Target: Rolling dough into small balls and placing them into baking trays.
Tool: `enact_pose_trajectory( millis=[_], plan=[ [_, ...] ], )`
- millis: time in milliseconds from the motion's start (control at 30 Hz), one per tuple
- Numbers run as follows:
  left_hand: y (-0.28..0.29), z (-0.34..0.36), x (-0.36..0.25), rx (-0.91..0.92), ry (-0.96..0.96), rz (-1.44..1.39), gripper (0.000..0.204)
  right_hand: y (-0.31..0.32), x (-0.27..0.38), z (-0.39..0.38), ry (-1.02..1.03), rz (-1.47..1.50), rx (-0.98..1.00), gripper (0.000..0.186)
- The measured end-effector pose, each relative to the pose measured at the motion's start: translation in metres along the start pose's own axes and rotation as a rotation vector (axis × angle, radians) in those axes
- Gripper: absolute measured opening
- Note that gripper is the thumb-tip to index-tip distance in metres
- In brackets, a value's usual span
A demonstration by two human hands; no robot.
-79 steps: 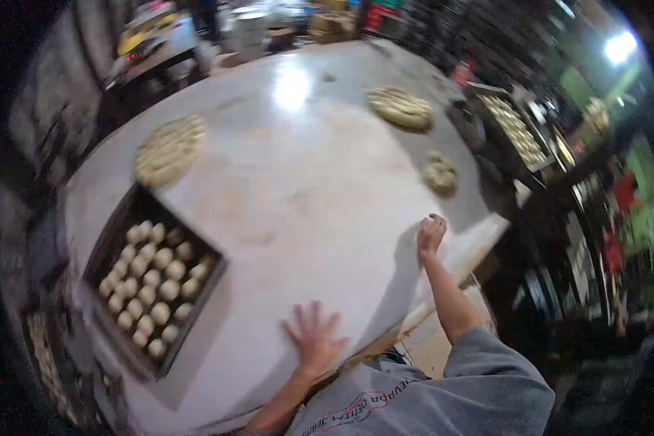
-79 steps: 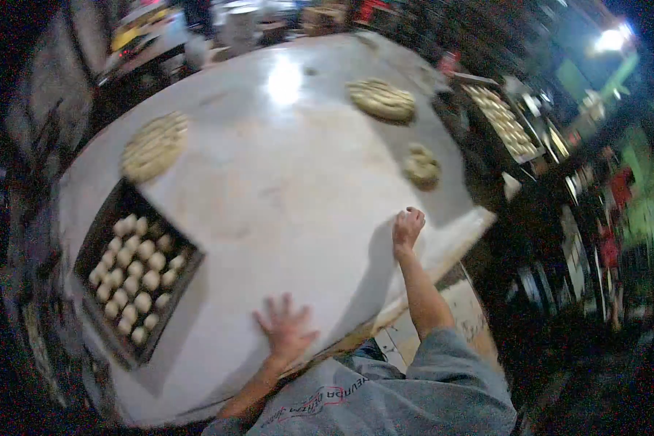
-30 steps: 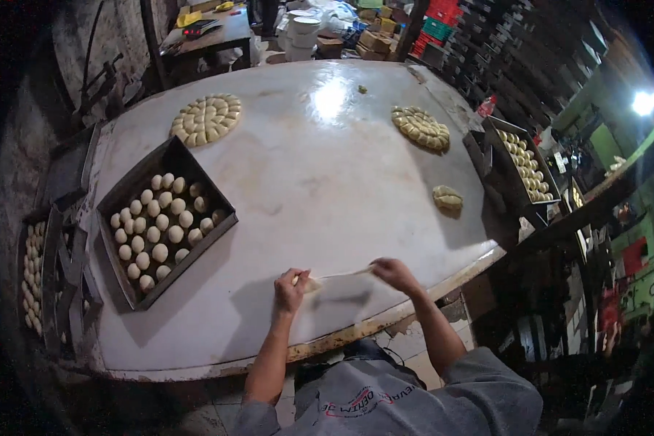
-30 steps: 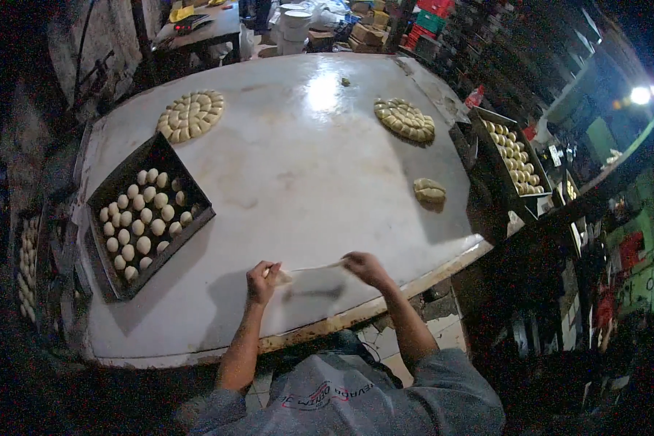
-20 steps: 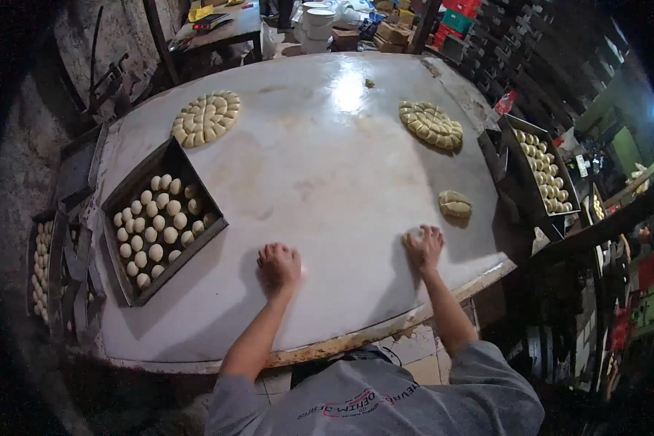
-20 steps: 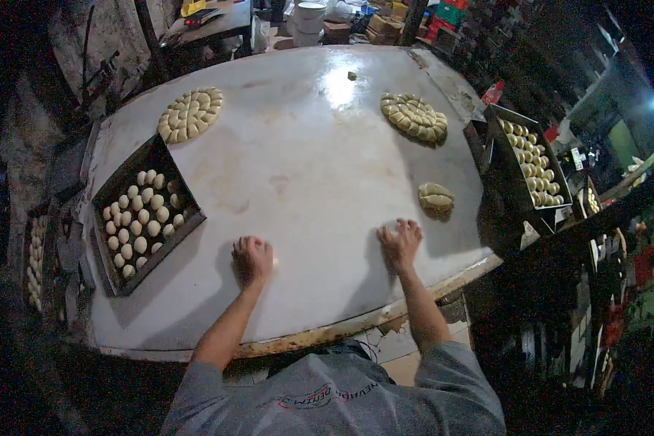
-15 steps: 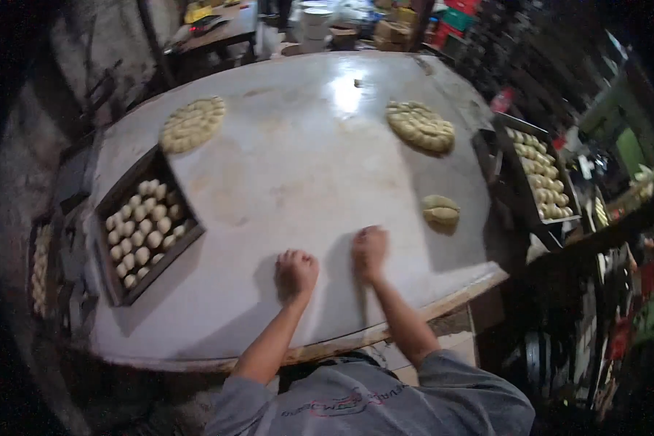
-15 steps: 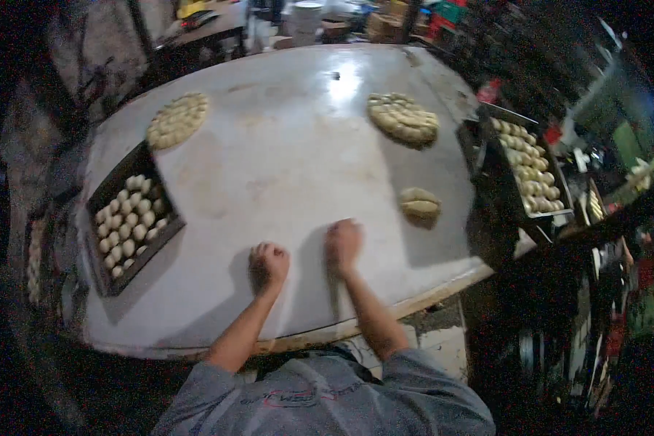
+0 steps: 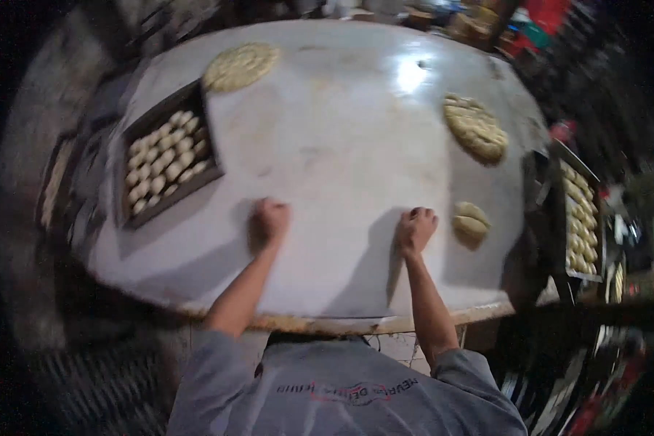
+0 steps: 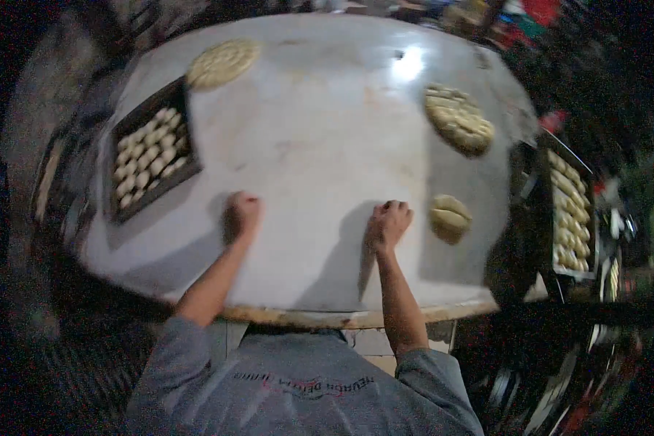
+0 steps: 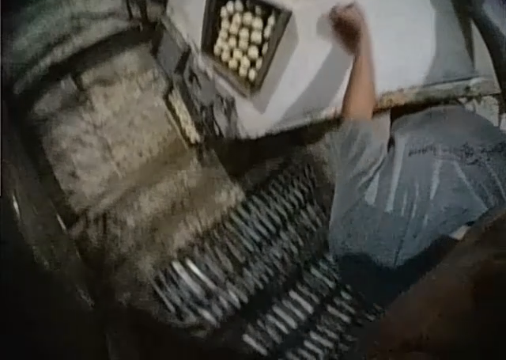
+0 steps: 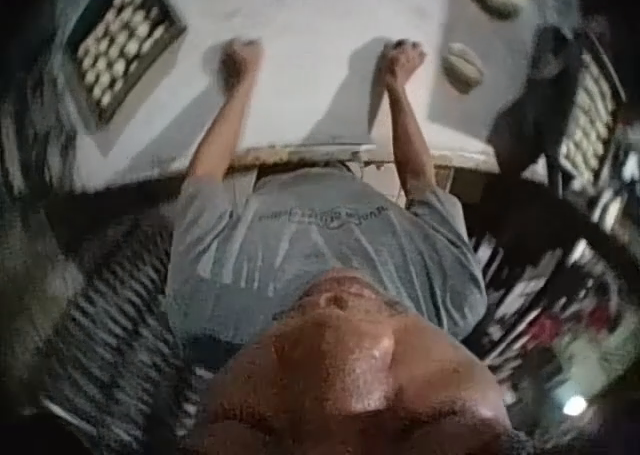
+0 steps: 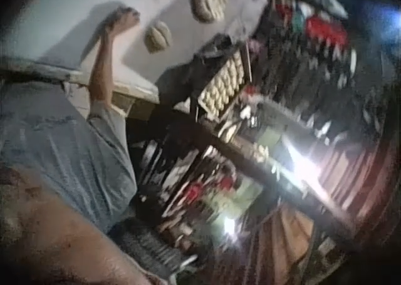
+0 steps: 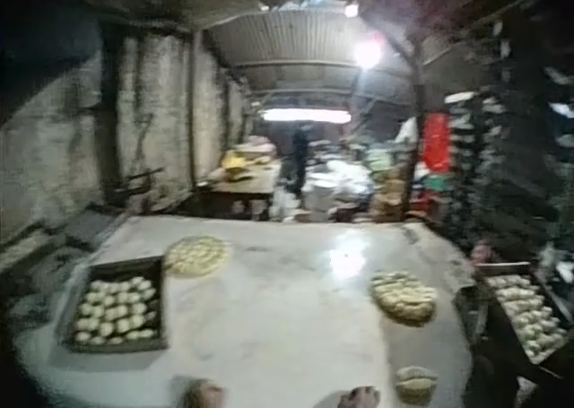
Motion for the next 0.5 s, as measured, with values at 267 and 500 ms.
enact_pose_trajectory(
  millis=[267,500],
  plan=[
    [0.045,-0.084,0.083,-0.041,-0.475,0.083,0.012,-0.007,-0.015,-0.107,0.341,-0.211,0.250,0.017],
    [0.095,0.020,0.117,-0.207,-0.126,0.091,0.010,0.017,-0.051,-0.031,-0.032,-0.313,-0.111,0.015]
  ],
)
Point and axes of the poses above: each hand's wrist, its own z-axis towards the middle knuckle, its own y-axis out of the back of the hand, x = y × z, the point moved 5 cm from there along z, towards the middle knuckle, and after that the axes turned 10 degrees about x, right-handed, at the moved point
